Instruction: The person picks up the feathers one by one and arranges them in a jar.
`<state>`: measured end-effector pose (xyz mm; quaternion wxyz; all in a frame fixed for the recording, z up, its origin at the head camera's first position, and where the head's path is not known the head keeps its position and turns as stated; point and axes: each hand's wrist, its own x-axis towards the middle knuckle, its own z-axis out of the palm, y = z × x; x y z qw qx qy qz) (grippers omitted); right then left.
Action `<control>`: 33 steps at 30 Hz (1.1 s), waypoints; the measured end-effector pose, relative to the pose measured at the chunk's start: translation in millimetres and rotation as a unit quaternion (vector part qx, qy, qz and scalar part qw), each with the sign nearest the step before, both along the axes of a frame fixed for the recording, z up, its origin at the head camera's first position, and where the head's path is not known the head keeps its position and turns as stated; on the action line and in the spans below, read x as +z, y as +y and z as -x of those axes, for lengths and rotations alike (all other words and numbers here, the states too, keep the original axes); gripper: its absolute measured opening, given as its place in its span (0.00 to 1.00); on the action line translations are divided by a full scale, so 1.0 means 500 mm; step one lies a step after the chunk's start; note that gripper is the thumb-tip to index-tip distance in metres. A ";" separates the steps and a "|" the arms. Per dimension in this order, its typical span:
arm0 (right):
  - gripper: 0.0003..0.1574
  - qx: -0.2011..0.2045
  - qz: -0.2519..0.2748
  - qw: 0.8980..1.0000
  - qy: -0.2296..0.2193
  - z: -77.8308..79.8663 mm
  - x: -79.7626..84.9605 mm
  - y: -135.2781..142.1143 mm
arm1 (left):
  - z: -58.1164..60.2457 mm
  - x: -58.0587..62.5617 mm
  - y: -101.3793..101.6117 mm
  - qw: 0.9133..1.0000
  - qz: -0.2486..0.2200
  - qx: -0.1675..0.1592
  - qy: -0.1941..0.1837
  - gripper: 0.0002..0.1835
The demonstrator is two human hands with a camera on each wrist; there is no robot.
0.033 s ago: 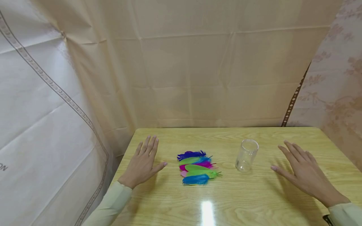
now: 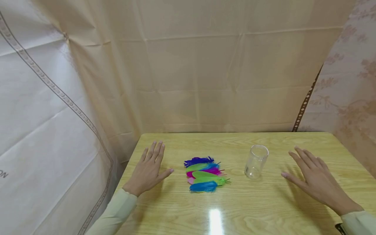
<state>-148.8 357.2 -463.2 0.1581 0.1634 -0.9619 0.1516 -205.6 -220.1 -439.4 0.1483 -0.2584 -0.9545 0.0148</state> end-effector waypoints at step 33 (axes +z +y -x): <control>0.44 0.012 0.153 0.984 -0.092 0.029 0.014 -0.071 | 0.014 -0.054 0.036 0.947 -0.232 0.041 -0.217 0.08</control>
